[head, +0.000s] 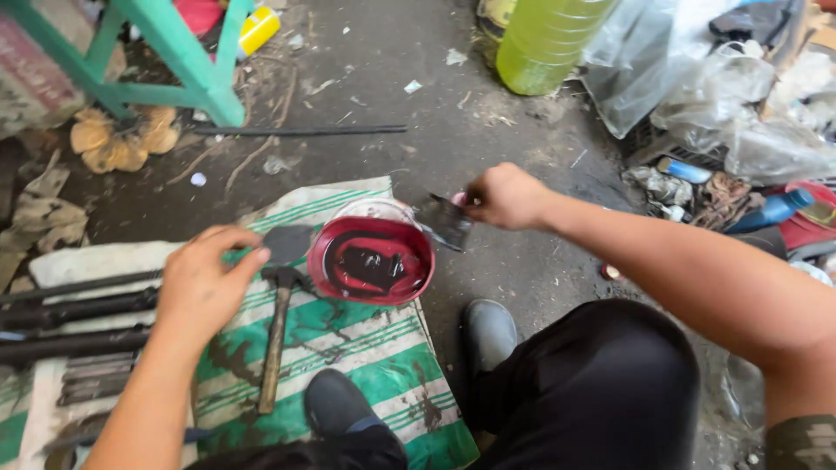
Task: The person pours red liquid from a bottle into a red container and uses a brush to clean a cylindrical metal part. They then open a toolbox, move items aside, and retrieve a power drill before returning to clean the metal part with the brush and liquid.
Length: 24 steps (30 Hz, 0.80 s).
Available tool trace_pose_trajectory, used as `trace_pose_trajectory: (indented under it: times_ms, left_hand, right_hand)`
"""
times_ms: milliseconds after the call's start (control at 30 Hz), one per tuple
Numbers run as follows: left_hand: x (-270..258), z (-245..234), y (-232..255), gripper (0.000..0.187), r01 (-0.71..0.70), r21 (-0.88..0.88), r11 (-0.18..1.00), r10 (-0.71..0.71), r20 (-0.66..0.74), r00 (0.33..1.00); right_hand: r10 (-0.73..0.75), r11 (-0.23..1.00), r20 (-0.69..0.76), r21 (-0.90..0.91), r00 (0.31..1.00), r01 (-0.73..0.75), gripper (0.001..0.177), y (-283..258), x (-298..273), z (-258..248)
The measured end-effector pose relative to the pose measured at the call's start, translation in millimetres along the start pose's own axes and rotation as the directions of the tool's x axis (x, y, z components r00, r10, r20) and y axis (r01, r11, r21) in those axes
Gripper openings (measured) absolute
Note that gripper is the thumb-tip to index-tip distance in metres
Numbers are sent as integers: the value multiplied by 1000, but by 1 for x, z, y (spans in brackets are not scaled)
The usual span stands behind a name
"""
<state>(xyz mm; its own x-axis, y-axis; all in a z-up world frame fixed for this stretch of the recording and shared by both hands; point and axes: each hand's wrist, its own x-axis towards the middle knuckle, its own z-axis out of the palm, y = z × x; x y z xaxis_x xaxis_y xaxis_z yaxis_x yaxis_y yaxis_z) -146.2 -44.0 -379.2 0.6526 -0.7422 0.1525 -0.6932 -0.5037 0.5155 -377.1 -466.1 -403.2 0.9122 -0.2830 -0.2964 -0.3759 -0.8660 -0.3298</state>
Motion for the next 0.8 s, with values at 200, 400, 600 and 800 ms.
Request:
trace_pose_trajectory:
  times_ms: [200, 400, 600, 800]
  left_hand:
    - [-5, -21, 4, 28, 402, 29, 915, -402, 131, 906]
    - [5, -13, 17, 19, 254, -52, 966, -249, 94, 964]
    - [20, 8, 33, 11, -86, -113, 990, 80, -58, 995]
    - [18, -6, 42, 10, -164, -141, 976, 139, -175, 975]
  right_hand:
    - [649, 724, 121, 203, 751, -659, 46, 167, -67, -82]
    - [750, 634, -20, -266, 662, -726, 68, 205, -79, -103]
    - [-59, 908, -23, -416, 998, 45, 21, 25, -17, -29]
    - [-764, 609, -192, -527, 616, 592, 36, -93, 22, 89]
